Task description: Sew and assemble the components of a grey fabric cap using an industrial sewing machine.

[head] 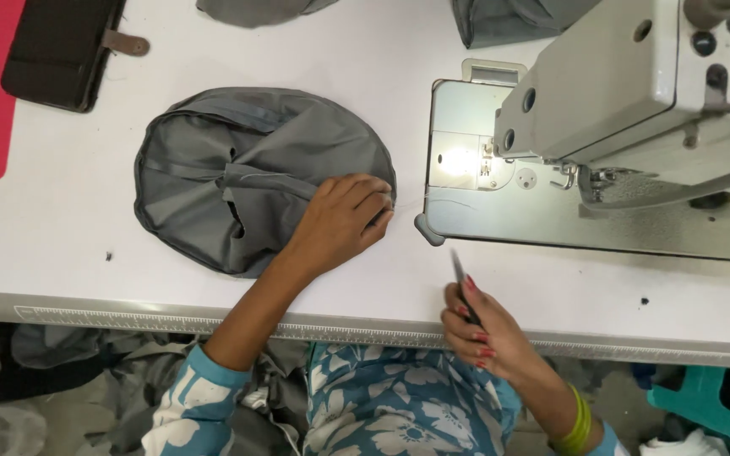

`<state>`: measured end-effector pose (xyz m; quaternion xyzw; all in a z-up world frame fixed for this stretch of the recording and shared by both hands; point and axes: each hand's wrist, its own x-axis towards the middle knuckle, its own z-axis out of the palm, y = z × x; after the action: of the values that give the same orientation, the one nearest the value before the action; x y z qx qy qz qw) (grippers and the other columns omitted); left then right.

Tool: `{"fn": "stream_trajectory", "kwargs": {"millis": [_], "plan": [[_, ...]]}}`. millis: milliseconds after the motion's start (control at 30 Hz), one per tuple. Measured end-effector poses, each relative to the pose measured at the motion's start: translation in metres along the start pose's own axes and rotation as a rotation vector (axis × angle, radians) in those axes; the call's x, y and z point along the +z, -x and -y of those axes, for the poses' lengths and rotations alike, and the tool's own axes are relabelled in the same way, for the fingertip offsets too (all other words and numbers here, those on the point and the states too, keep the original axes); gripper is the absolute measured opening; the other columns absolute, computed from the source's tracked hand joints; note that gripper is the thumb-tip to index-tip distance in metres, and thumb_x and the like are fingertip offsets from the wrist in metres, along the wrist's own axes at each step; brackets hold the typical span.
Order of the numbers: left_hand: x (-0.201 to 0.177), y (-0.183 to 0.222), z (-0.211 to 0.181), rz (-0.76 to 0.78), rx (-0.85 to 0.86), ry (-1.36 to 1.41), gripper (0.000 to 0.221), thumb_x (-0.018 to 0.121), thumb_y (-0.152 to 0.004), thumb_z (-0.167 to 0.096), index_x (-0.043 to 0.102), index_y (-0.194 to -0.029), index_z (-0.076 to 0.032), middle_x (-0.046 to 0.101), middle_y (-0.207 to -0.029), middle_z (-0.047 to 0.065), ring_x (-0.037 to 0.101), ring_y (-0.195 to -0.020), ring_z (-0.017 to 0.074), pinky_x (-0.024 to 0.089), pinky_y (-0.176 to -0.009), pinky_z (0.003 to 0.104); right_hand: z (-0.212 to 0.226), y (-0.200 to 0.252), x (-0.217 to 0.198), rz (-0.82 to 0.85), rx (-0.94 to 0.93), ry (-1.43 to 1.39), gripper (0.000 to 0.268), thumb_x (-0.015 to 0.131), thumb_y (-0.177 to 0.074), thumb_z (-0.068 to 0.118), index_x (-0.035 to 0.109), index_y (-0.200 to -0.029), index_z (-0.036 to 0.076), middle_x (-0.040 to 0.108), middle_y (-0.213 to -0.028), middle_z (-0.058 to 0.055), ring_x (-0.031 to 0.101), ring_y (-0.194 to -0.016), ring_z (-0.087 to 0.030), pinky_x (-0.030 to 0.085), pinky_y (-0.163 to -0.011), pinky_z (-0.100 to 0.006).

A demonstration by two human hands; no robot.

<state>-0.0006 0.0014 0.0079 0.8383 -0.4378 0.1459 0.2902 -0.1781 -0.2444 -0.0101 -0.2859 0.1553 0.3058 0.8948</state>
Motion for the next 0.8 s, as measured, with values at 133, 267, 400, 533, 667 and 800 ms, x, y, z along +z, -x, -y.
{"fn": "stream_trajectory", "kwargs": {"millis": [133, 267, 400, 533, 667, 800], "plan": [[-0.003, -0.003, 0.001, -0.025, 0.033, 0.037, 0.016, 0.073, -0.095, -0.016, 0.067, -0.107, -0.009, 0.068, -0.115, 0.004, 0.063, -0.114, 0.022, 0.045, -0.096, 0.038, 0.014, -0.048, 0.031, 0.027, 0.104, -0.013, 0.046, 0.041, -0.108, 0.053, 0.042, -0.086, 0.013, 0.033, -0.055, 0.008, 0.029, -0.038, -0.004, 0.026, -0.032, -0.021], [-0.001, -0.003, 0.003, -0.036, -0.022, 0.078, 0.013, 0.073, -0.095, -0.016, 0.067, -0.103, -0.009, 0.068, -0.102, 0.003, 0.064, -0.104, 0.022, 0.045, -0.095, 0.038, 0.025, -0.071, 0.04, -0.113, 0.165, 0.156, 0.045, 0.042, -0.105, 0.056, 0.042, -0.085, 0.015, 0.032, -0.055, 0.008, 0.028, -0.038, -0.004, 0.023, -0.031, -0.022], [0.0, 0.0, 0.004, -0.022, -0.028, 0.081, 0.013, 0.073, -0.095, -0.017, 0.069, -0.104, -0.008, 0.068, -0.099, 0.003, 0.063, -0.099, 0.0215, 0.045, -0.094, 0.038, 0.027, -0.083, 0.044, -0.127, 0.142, 0.234, 0.046, 0.042, -0.104, 0.057, 0.042, -0.084, 0.015, 0.031, -0.054, 0.007, 0.027, -0.038, -0.005, 0.022, -0.031, -0.023], [0.0, 0.0, 0.004, -0.037, -0.004, 0.063, 0.012, 0.073, -0.096, -0.017, 0.069, -0.104, -0.009, 0.068, -0.098, 0.002, 0.063, -0.098, 0.0209, 0.045, -0.094, 0.038, 0.028, -0.084, 0.049, -0.16, 0.138, 0.262, 0.045, 0.043, -0.103, 0.056, 0.042, -0.084, 0.015, 0.031, -0.054, 0.007, 0.027, -0.038, -0.005, 0.022, -0.031, -0.023], [-0.002, 0.0, 0.006, -0.071, -0.03, 0.05, 0.013, 0.075, -0.096, -0.017, 0.07, -0.105, -0.008, 0.067, -0.097, 0.003, 0.063, -0.098, 0.0215, 0.045, -0.092, 0.038, 0.025, -0.081, 0.046, -0.157, 0.152, 0.236, 0.048, 0.041, -0.104, 0.059, 0.041, -0.084, 0.015, 0.03, -0.053, 0.008, 0.027, -0.037, -0.004, 0.021, -0.03, -0.023], [-0.001, 0.0, 0.005, -0.061, -0.006, 0.067, 0.014, 0.075, -0.095, -0.016, 0.07, -0.105, -0.008, 0.067, -0.098, 0.003, 0.063, -0.097, 0.0203, 0.045, -0.092, 0.037, 0.026, -0.081, 0.049, -0.164, 0.152, 0.232, 0.049, 0.041, -0.103, 0.06, 0.04, -0.083, 0.015, 0.03, -0.053, 0.008, 0.027, -0.037, -0.005, 0.022, -0.03, -0.023]]}}
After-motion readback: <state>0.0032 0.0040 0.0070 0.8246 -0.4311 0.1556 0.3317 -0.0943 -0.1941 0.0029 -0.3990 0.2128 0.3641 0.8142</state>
